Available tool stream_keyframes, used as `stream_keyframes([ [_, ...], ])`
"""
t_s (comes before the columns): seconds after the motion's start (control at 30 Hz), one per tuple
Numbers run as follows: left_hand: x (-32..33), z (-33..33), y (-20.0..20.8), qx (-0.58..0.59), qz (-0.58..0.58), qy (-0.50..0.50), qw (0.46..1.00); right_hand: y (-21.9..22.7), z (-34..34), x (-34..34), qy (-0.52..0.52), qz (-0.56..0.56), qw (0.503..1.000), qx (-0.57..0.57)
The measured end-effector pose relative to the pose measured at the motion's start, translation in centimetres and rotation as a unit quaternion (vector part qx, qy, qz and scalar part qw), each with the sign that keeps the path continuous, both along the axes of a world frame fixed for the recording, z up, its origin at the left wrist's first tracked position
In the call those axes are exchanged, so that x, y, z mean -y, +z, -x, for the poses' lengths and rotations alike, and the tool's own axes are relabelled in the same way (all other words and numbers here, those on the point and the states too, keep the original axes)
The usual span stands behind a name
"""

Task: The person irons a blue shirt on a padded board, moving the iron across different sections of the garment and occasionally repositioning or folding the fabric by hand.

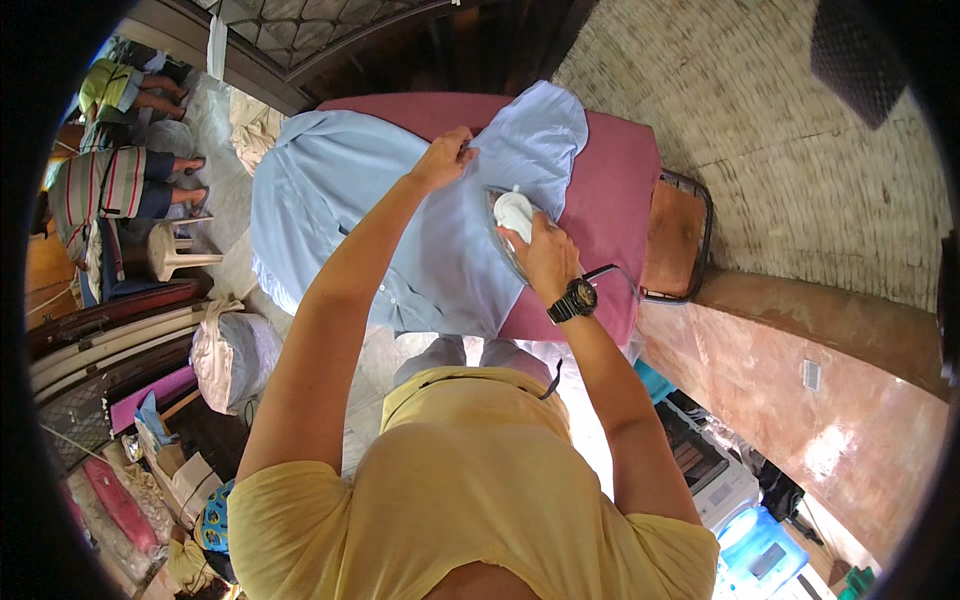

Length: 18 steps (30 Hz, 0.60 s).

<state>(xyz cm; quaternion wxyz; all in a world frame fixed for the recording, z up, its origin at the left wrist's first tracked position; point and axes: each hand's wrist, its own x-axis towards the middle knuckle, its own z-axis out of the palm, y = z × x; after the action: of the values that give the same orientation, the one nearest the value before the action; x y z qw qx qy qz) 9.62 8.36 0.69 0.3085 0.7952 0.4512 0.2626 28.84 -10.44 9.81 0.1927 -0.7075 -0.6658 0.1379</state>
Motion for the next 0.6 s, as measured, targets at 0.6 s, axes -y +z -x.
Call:
stream_keyframes([
  [0.6, -6.2, -4.9, -1.0, -0.037, 0.072, 0.073, 0.994, 0.4, -0.4, -1.9, -0.081, 0.083, 0.993, -0.032],
])
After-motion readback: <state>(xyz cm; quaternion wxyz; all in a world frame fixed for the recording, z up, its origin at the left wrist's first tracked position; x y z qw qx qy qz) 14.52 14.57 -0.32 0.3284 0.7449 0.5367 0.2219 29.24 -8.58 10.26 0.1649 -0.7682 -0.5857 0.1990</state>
